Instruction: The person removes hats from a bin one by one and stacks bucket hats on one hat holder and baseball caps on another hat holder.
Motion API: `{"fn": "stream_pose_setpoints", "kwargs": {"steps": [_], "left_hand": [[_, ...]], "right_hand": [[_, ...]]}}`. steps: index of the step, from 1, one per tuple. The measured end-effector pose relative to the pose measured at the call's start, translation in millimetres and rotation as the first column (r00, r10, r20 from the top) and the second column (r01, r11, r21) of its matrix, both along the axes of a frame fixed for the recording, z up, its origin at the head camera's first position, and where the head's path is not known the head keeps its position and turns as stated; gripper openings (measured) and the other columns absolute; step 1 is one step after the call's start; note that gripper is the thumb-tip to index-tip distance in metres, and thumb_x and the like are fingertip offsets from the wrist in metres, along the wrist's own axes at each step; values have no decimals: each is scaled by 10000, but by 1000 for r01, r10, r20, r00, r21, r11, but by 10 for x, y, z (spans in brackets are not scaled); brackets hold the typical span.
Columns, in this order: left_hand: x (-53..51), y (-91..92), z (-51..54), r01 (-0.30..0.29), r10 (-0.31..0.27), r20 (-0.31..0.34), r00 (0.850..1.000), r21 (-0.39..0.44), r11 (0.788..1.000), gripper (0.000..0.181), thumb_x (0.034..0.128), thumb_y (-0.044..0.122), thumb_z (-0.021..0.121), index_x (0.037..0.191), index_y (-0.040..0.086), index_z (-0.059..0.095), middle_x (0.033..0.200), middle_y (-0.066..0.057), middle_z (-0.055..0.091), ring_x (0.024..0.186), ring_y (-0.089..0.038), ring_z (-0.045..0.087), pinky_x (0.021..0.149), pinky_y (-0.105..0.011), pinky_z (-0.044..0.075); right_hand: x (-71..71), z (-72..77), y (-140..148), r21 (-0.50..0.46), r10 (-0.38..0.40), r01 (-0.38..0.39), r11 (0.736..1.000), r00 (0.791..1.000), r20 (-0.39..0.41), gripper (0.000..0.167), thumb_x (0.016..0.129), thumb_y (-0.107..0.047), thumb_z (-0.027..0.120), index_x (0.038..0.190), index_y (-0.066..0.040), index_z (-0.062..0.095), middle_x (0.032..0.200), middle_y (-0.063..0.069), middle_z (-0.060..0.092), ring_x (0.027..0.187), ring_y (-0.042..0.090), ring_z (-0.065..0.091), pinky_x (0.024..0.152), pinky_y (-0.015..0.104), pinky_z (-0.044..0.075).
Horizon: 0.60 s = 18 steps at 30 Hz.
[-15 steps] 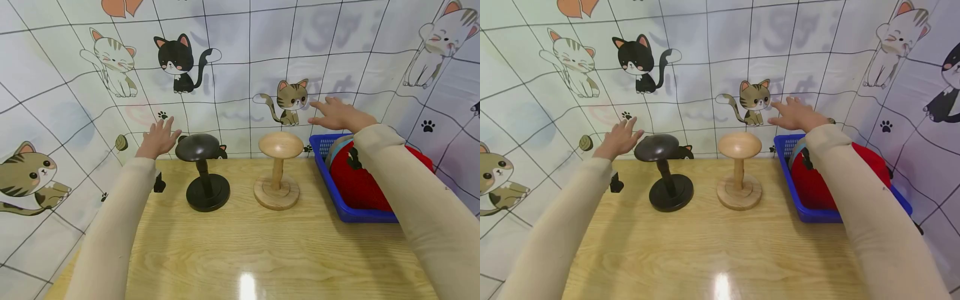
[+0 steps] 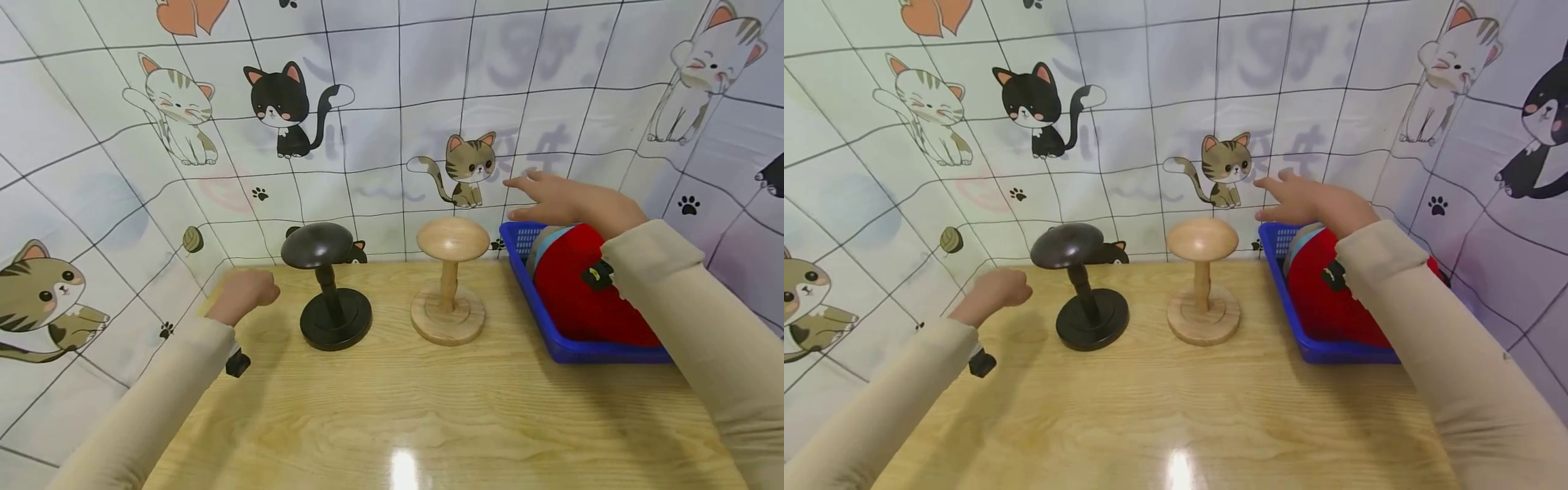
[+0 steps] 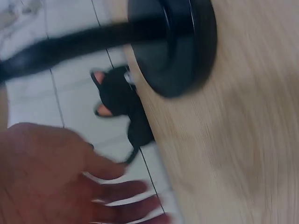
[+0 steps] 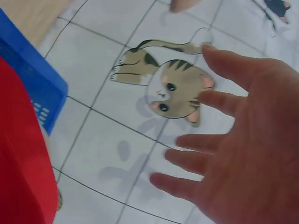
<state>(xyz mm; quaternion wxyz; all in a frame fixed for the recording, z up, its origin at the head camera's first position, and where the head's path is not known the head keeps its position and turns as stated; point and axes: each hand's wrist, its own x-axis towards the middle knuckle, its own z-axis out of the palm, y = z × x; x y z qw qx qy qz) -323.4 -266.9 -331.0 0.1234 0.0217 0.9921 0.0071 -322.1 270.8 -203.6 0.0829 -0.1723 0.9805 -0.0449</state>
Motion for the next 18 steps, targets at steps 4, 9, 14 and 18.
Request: {"fn": "stream_pose_setpoints", "kwargs": {"steps": [4, 9, 14, 18], "left_hand": [[230, 238, 38, 74, -80, 239, 968, 35, 997, 264, 1005, 211, 438, 958, 52, 644, 809, -124, 677, 695, -252, 662, 647, -399, 553], [416, 689, -59, 225, -291, 325, 900, 225, 948, 418, 1085, 334, 474, 938, 9, 691, 738, -97, 680, 629, -189, 621, 615, -350, 548], [549, 1186, -192, 385, -522, 171, 835, 495, 779, 349, 1087, 359, 521, 920, 94, 674, 718, -27, 661, 653, -254, 647, 620, -328, 532], [625, 1609, -337, 385, -571, 36, 820, 704, 597, 261, 1085, 337, 527, 1025, 126, 669, 812, -79, 705, 801, -389, 714, 673, -362, 612]], "right_hand": [[187, -1, 28, 15, 42, -41, 999, 999, -13, 791, 1030, -462, 591, 1628, -65, 260, 1644, 359, 203, 1504, 575, 199, 1166, 763, 219], [358, -36, 120, 24, 86, -84, 996, 995, -59, 699, 1021, -400, 632, 1586, -75, 380, 1598, 285, 391, 1456, 535, 349, 1147, 732, 300], [484, -65, 277, 11, 60, -59, 998, 994, -96, 626, 1029, -407, 620, 1529, -60, 472, 1537, 286, 481, 1375, 528, 468, 1094, 713, 379], [593, -92, 463, -14, 33, -35, 999, 993, -115, 597, 1035, -402, 612, 1506, -52, 499, 1535, 275, 487, 1380, 518, 467, 1092, 711, 378]]}}
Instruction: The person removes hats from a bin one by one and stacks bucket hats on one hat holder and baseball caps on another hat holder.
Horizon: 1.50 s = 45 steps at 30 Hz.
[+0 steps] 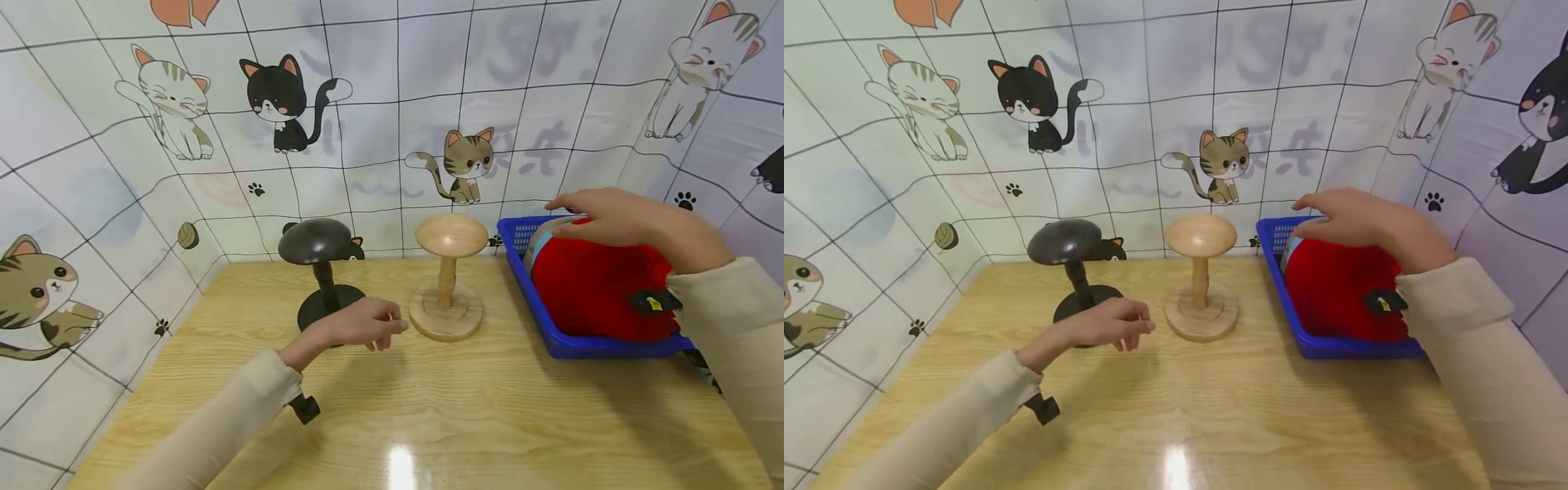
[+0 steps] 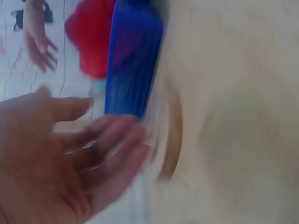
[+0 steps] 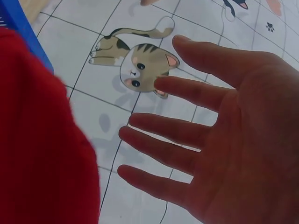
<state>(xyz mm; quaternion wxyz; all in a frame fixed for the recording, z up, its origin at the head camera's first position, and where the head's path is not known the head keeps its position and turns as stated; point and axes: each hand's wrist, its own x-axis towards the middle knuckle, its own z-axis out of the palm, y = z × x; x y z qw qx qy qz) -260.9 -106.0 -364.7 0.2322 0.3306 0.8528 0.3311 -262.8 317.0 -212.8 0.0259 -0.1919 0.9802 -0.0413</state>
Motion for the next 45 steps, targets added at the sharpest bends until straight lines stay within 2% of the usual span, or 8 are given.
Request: {"fn": "stream_pose_setpoints", "kwargs": {"steps": [7, 13, 23, 28, 33, 38, 42, 45], "left_hand": [[72, 765, -312, -56, 11, 133, 991, 337, 940, 277, 1077, 258, 550, 1240, 46, 622, 947, -140, 718, 794, -213, 733, 699, -362, 641], [126, 1286, -494, -149, -10, 311, 950, 484, 862, 386, 1073, 235, 558, 1381, 5, 517, 1050, -135, 696, 880, -245, 753, 755, -379, 646], [222, 1916, -635, -366, -70, 573, 816, 608, 705, 589, 1031, 183, 635, 1547, 103, 364, 1298, -179, 622, 1184, -485, 665, 858, -425, 633], [244, 2112, -675, -438, -113, 641, 759, 631, 640, 766, 1014, 143, 655, 1633, 132, 203, 1192, -67, 614, 1288, -548, 564, 953, -511, 584], [241, 2251, -657, -500, -118, 672, 731, 646, 576, 778, 995, 68, 663, 1633, 156, 226, 1106, -50, 611, 1261, -529, 591, 961, -518, 578], [275, 2316, -653, -519, -116, 682, 722, 645, 561, 784, 970, -48, 651, 1609, 190, 263, 1173, -86, 534, 1224, -593, 587, 912, -498, 600], [294, 2354, -658, -531, -129, 688, 714, 653, 540, 826, 949, -126, 627, 1608, 210, 258, 1162, -80, 505, 1180, -608, 605, 889, -474, 609], [291, 2377, -655, -553, -140, 698, 702, 658, 511, 849, 935, -168, 609, 1609, 216, 265, 1121, -64, 502, 1012, -505, 703, 909, -486, 601]], "right_hand": [[223, -78, 364, -8, -102, 102, 995, 993, -58, 594, 1024, -363, 628, 1497, -32, 488, 1485, 342, 491, 1350, 551, 450, 1070, 753, 350], [357, -158, 597, -30, -187, 185, 982, 978, -92, 604, 1009, -346, 649, 1476, -2, 480, 1385, 394, 534, 1233, 557, 515, 992, 776, 379], [441, -302, 815, -101, -261, 249, 963, 957, -126, 391, 1007, -153, 604, 1359, 15, 576, 1323, 403, 577, 1195, 580, 516, 954, 784, 395], [431, -385, 858, -145, -273, 255, 956, 954, -124, 332, 1006, -129, 600, 1300, 26, 617, 1283, 384, 614, 1174, 579, 538, 945, 776, 401], [477, -456, 880, -231, -330, 290, 929, 930, -162, 352, 1026, -220, 609, 1243, 53, 653, 1272, 392, 612, 1169, 568, 526, 934, 745, 394], [583, -537, 919, -325, -406, 350, 878, 906, -120, 477, 1019, -344, 628, 1275, 57, 640, 1337, 415, 542, 1196, 626, 491, 917, 775, 424], [635, -604, 926, -379, -416, 341, 860, 899, -134, 463, 956, -343, 729, 1223, 33, 694, 1363, 382, 536, 1171, 659, 539, 716, 395, 616], [621, -640, 921, -401, -395, 301, 865, 902, -175, 312, 937, -257, 763, 1102, 7, 758, 1340, 336, 574, 1126, 635, 579, 569, 67, 419]]}}
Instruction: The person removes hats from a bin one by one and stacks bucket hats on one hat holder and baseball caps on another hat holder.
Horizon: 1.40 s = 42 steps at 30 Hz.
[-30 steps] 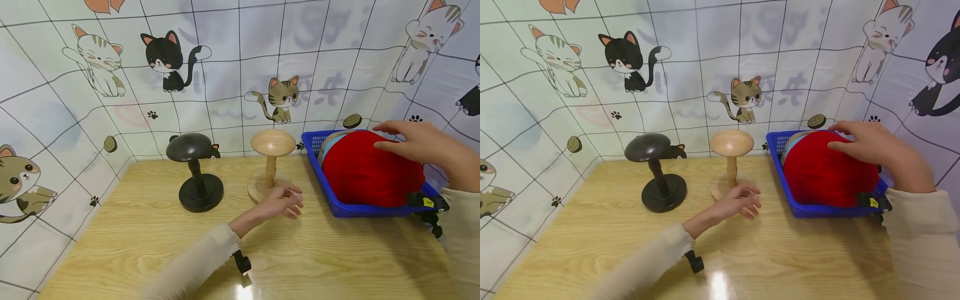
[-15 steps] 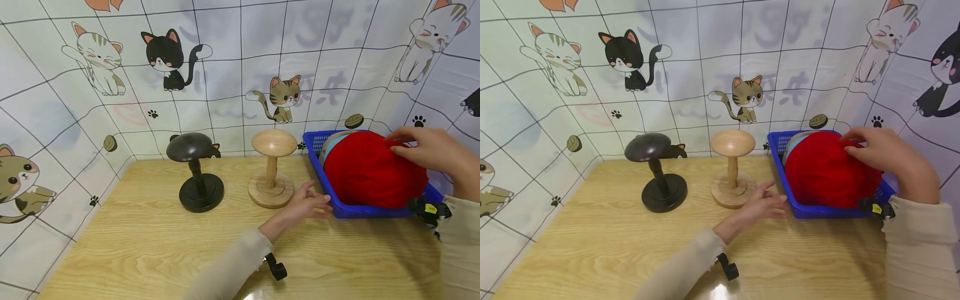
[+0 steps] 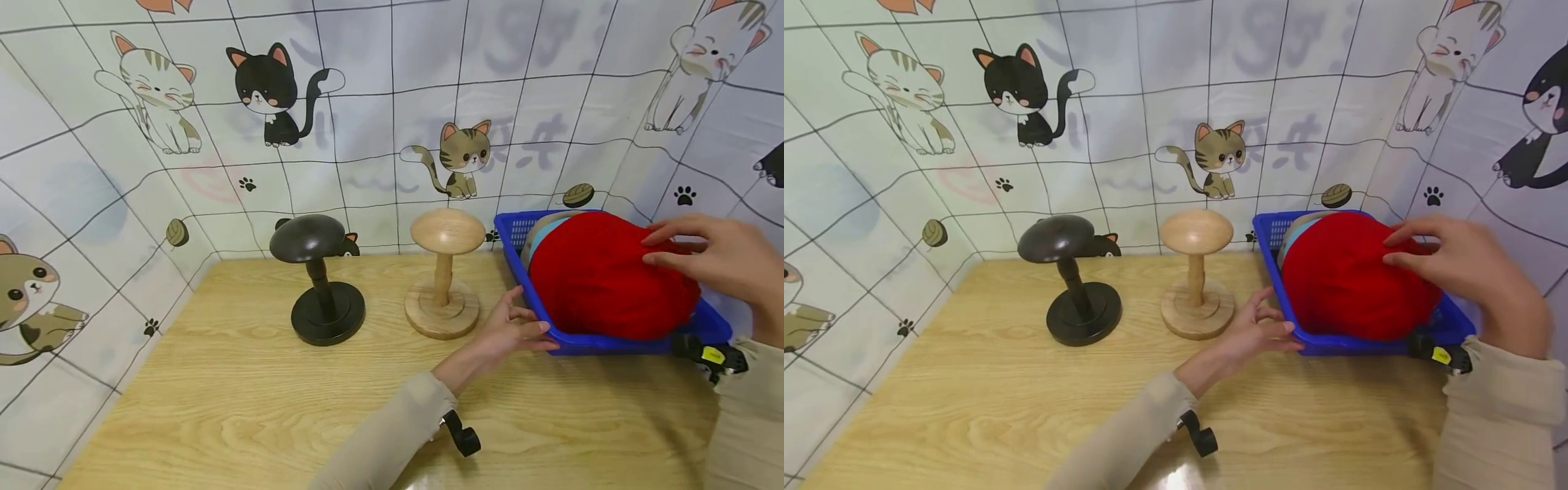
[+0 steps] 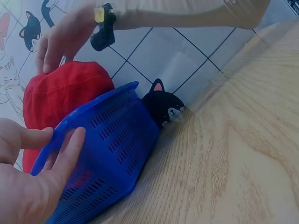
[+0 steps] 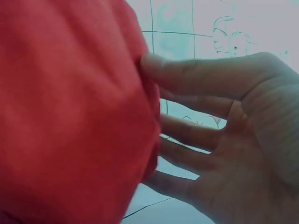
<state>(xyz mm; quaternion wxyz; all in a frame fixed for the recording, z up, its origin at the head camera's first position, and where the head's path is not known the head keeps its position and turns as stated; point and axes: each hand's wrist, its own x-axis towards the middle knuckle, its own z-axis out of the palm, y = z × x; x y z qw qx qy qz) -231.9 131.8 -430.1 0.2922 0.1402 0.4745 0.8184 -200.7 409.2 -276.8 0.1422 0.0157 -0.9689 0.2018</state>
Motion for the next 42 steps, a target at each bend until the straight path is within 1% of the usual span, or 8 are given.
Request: {"fn": "stream_pose_setpoints", "kwargs": {"steps": [8, 15, 23, 26, 31, 33, 39, 42], "left_hand": [[12, 28, 33, -10, 10, -7, 1000, 13, 1000, 889, 926, -215, 560, 1644, 187, 222, 1034, -40, 491, 807, -188, 686, 944, -517, 580], [33, 41, 40, -16, 15, -28, 999, -31, 999, 868, 925, -198, 582, 1636, 173, 250, 1032, -35, 509, 1012, -444, 716, 970, -511, 572], [25, 9, 43, -29, 24, -63, 998, -71, 997, 873, 924, -177, 600, 1643, 162, 239, 1017, -20, 533, 1157, -571, 633, 955, -456, 591], [21, -1, 50, -23, 18, -66, 998, -77, 997, 871, 929, -169, 605, 1644, 164, 237, 1020, -17, 533, 1149, -555, 645, 933, -418, 603], [10, -1, 59, -26, 21, -66, 998, -79, 997, 869, 931, -162, 609, 1644, 167, 235, 1017, -11, 537, 1133, -534, 663, 965, -451, 587], [6, 1, 59, -29, 24, -66, 998, -79, 996, 869, 931, -161, 609, 1644, 168, 235, 1011, -8, 539, 1132, -538, 661, 998, -496, 562], [-1, 3, 57, -31, 27, -59, 998, -81, 996, 868, 933, -160, 611, 1643, 174, 241, 1005, -11, 538, 1098, -498, 692, 985, -479, 574], [-8, 7, 58, -33, 29, -56, 998, -83, 996, 869, 930, -159, 619, 1640, 179, 250, 1007, -16, 539, 1034, -425, 733, 940, -429, 602]], "right_hand": [[-56, -3, -61, -14, 26, -28, 1000, 992, -126, 92, 951, -91, 718, 946, -22, 779, 1238, 298, 655, 1058, 280, 642, 586, -53, 330], [-48, 31, -92, 46, 61, -51, 998, 970, -235, 76, 953, 36, 666, 946, 2, 734, 1083, 319, 697, 782, -377, 295, 566, -49, 313], [-98, 88, -96, 77, 48, -27, 997, 953, -298, 114, 990, 30, 606, 999, 28, 720, 1003, 326, 711, 779, -405, 262, 580, -25, 287], [-133, 139, -105, 46, 17, -4, 999, 954, -300, 134, 1005, 31, 576, 1053, 63, 697, 1040, 366, 689, 751, -245, 535, 540, -37, 318], [-206, 260, -158, 30, -20, 30, 999, 955, -297, 149, 1009, 47, 553, 1076, 103, 673, 1051, 410, 649, 942, 654, 610, 479, 359, 571], [-225, 305, -178, 30, -31, 42, 999, 953, -300, 146, 1008, 51, 551, 1063, 114, 671, 1041, 425, 635, 958, 674, 595, 470, 485, 547], [-250, 394, -183, 2, -119, 124, 992, 954, -277, 210, 1037, -24, 538, 1142, 115, 655, 1111, 429, 608, 952, 645, 589, 375, 196, 448], [-265, 416, -188, 1, -152, 158, 987, 952, -267, 235, 1048, -40, 517, 1186, 109, 636, 1166, 414, 592, 968, 642, 591, 403, 371, 527]]}}
